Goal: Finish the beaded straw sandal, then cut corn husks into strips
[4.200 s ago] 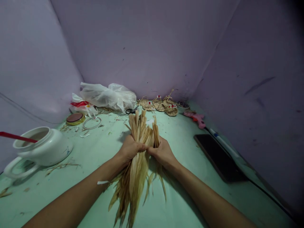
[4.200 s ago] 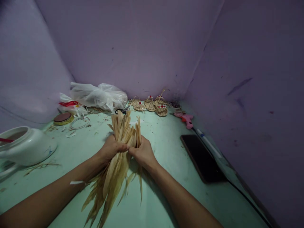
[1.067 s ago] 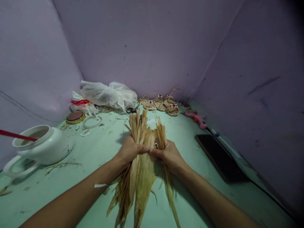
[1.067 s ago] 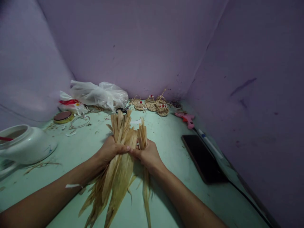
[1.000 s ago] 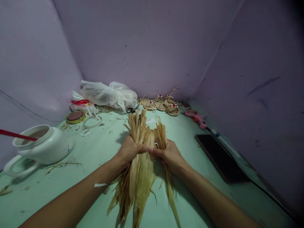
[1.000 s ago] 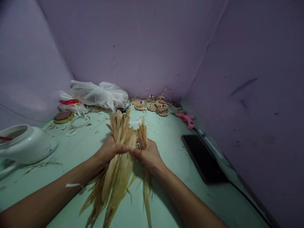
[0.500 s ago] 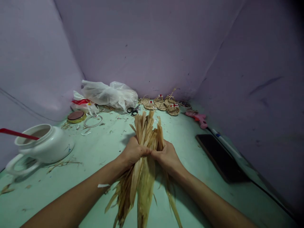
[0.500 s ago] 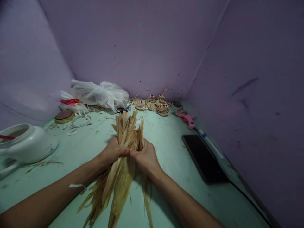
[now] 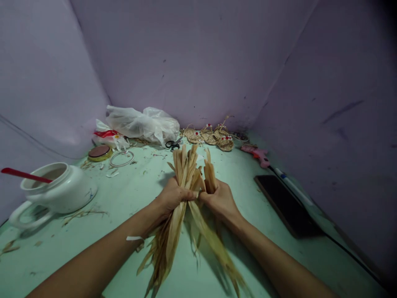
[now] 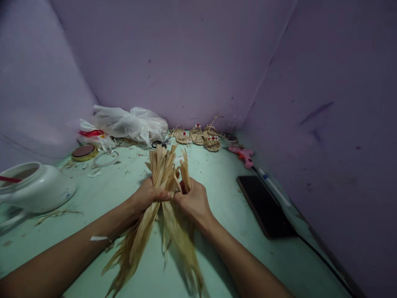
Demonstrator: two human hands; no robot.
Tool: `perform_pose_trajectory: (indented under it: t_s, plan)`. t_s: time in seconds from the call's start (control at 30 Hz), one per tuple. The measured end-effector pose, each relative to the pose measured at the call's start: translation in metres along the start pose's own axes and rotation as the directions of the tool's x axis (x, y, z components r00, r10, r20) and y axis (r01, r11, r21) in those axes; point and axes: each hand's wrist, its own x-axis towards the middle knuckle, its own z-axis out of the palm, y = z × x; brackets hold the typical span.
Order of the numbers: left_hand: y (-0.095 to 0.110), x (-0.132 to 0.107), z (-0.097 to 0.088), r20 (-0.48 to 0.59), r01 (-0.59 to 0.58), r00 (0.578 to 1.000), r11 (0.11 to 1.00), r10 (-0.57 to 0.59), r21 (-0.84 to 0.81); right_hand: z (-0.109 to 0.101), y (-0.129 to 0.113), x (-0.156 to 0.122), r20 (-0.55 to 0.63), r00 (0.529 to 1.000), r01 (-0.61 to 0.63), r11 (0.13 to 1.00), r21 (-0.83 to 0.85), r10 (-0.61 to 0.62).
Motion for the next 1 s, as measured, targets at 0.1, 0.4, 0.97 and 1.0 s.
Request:
perform_pose_trajectory:
  t_s: [0.1,0.4,0.97,1.0]
  plan:
    - [0.0,0.002,-0.006,-0.075,0.008,0.997,1.0,-0.007,0.012,-0.015,-0.002,0.012,-0.14,0.983,-0.095,0.978,0.188,0.123]
    - [0.012,0.014,-0.032,-0.312,-0.007,0.95,1.0,0.012,0.018,-0.116,-0.004,0.057,-0.199,0.952,0.035,0.567,0.823,0.231]
    - [0.008,-0.002,-0.009,0.051,0.038,0.998,0.989,-0.031,-0.143,-0.016,-0.025,-0.001,0.313,0.902,-0.412,0.811,0.415,0.298]
    - [0.006,-0.003,-0.006,0.066,0.029,0.998,0.987,-0.019,-0.157,-0.007,-0.022,-0.004,0.305,0.904,-0.403,0.833,0.378,0.299]
